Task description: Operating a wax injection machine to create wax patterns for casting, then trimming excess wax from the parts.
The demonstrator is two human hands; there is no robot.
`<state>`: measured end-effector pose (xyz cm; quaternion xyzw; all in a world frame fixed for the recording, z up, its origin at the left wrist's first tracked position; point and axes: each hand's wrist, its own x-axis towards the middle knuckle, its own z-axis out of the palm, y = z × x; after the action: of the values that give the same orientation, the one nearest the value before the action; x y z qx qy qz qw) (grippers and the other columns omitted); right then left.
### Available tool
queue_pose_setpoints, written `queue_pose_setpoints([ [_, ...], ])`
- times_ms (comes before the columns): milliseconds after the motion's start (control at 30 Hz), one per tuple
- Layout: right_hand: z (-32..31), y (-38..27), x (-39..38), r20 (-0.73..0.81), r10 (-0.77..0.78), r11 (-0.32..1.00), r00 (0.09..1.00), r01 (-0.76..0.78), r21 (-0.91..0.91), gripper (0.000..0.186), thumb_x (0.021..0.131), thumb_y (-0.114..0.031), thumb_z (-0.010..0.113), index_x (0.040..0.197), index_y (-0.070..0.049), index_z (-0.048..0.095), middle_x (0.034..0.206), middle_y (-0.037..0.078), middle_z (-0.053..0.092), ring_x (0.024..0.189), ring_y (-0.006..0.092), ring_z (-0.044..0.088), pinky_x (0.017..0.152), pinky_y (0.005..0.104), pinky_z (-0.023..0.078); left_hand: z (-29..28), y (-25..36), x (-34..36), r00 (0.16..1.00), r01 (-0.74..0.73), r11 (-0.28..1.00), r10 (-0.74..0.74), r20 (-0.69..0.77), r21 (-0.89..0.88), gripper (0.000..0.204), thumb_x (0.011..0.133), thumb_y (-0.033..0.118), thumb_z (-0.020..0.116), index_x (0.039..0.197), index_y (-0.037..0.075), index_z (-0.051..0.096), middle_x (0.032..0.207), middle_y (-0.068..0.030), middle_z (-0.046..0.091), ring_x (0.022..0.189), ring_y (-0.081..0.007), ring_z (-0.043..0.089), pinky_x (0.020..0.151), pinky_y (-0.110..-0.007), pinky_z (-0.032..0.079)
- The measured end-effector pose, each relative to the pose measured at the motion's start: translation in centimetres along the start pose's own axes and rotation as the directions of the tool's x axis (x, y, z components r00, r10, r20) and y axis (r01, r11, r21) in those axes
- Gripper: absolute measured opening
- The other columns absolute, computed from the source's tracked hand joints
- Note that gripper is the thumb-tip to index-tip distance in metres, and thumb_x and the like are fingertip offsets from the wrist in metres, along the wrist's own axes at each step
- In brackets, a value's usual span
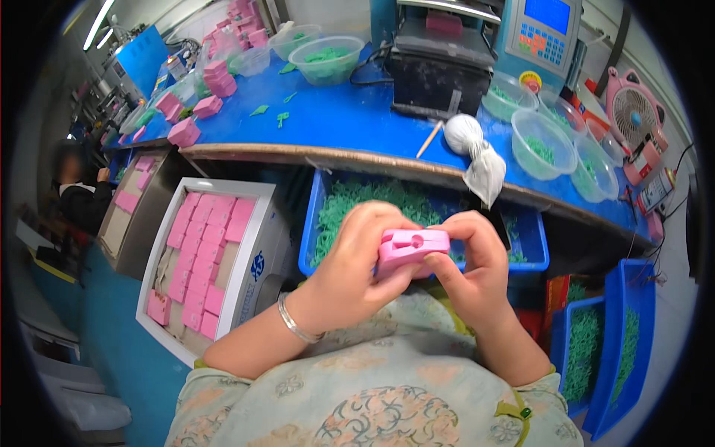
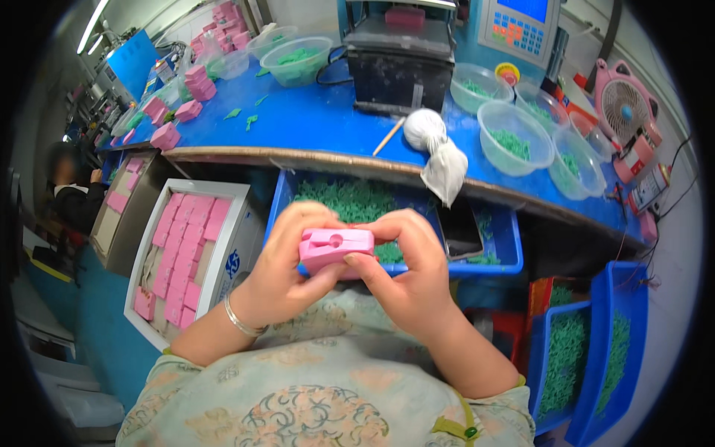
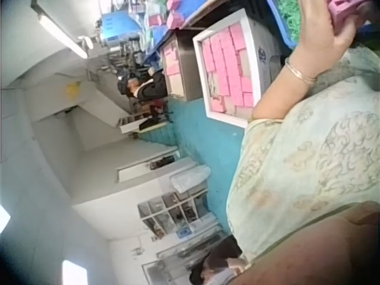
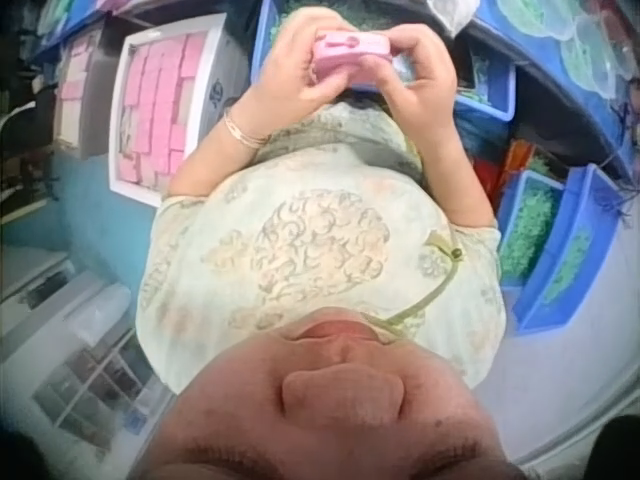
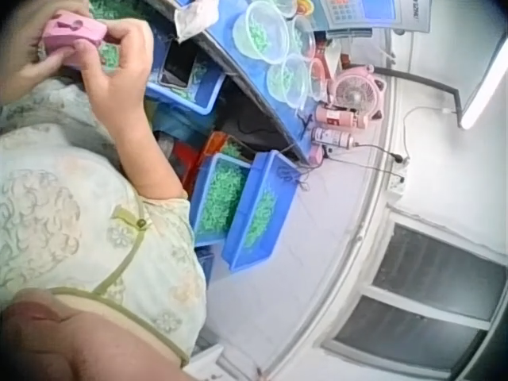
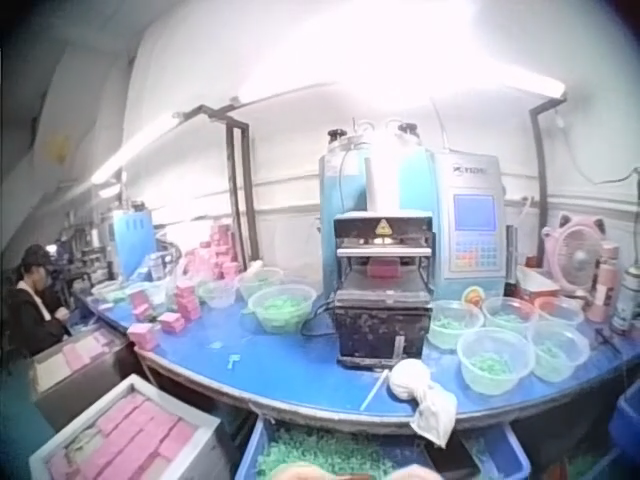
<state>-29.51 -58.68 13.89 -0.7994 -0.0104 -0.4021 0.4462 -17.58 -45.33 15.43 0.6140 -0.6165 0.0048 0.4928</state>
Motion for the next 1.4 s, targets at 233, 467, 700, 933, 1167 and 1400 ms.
queue_pose_setpoints([
  [233, -0.8, -0.9, -2.2, -0.158, -0.075, 0.985, 0.985, 0.048, -0.166, 0.028, 0.065, -0.008, 0.074, 0.08, -0.003, 0.05, 0.074, 0.008, 0.049, 0.067, 0.0203, 0.047, 0.061, 0.0295, 0.037, 1.9, 2.0, -0.1, 0.994, -0.075, 0.97, 0.091, -0.061, 0.232, 0.03, 0.062, 0.008, 0.072, 0.088, 0.003, 0.058, 0.081, -0.0083, 0.054, 0.08, -0.0254, 0.052, 0.077, -0.036, 0.041],
  [467, -1.0, 2.8, -2.6, 0.11, 0.224, 0.59, 0.968, -0.225, 0.775, 0.023, 0.077, -0.01, 0.068, 0.089, -0.004, 0.05, 0.092, 0.006, 0.051, 0.086, 0.0135, 0.05, 0.077, 0.0275, 0.041, 2.1, -0.4, 0.2, 0.946, 0.32, 0.707, -0.279, 0.167, -0.63, 0.02, 0.07, 0.008, 0.072, 0.085, 0.002, 0.061, 0.082, -0.0045, 0.053, 0.078, -0.0134, 0.052, 0.089, -0.033, 0.038],
  [700, 0.7, 4.2, -0.4, 0.247, 0.556, 0.147, 0.793, -0.387, 0.91, 0.029, 0.092, -0.034, 0.045, 0.098, -0.005, 0.049, 0.092, 0.006, 0.052, 0.085, 0.0173, 0.052, 0.079, 0.0317, 0.042, 2.3, -4.6, 2.4, 0.947, 0.295, 0.845, -0.197, 0.253, -0.445, 0.038, 0.07, 0.02, 0.072, 0.102, 0.004, 0.059, 0.099, -0.0093, 0.051, 0.098, -0.0213, 0.047, 0.093, -0.036, 0.034],
  [933, 2.3, 5.7, 1.4, 0.398, 0.675, -0.114, 0.622, -0.445, 0.888, 0.059, 0.091, -0.055, 0.023, 0.103, -0.004, 0.049, 0.089, 0.008, 0.054, 0.077, 0.0183, 0.054, 0.07, 0.0299, 0.045, 2.8, -5.9, 5.7, 0.919, -0.038, 0.999, 0.043, 0.391, -0.019, 0.079, 0.06, 0.026, 0.076, 0.126, 0.006, 0.036, 0.119, -0.0172, 0.041, 0.114, -0.0367, 0.038, 0.099, -0.048, 0.025],
  [1167, 2.6, 4.9, 1.4, 0.119, 0.572, 0.756, 0.812, -0.578, 0.307, 0.035, 0.091, -0.024, 0.049, 0.117, -0.002, 0.045, 0.104, 0.01, 0.056, 0.093, 0.0142, 0.054, 0.08, 0.0287, 0.044, 1.3, -7.0, 3.5, 0.977, -0.118, 0.949, 0.058, 0.204, 0.294, 0.07, 0.052, 0.016, 0.077, 0.114, 0.006, 0.046, 0.113, -0.0155, 0.041, 0.107, -0.0355, 0.041, 0.092, -0.047, 0.033],
  [1400, -1.0, 6.3, 10.1, 0.154, 0.56, 0.624, 0.814, -0.536, 0.569, 0.055, 0.084, -0.03, 0.06, 0.125, -0.002, 0.035, 0.109, 0.015, 0.051, 0.093, 0.0194, 0.056, 0.076, 0.0321, 0.048, -1.6, -7.6, 2.9, 0.958, 0.282, 0.89, -0.281, 0.054, -0.358, 0.078, 0.059, 0.022, 0.078, 0.122, 0.004, 0.036, 0.109, -0.0122, 0.045, 0.103, -0.0274, 0.046, 0.086, -0.039, 0.039],
])
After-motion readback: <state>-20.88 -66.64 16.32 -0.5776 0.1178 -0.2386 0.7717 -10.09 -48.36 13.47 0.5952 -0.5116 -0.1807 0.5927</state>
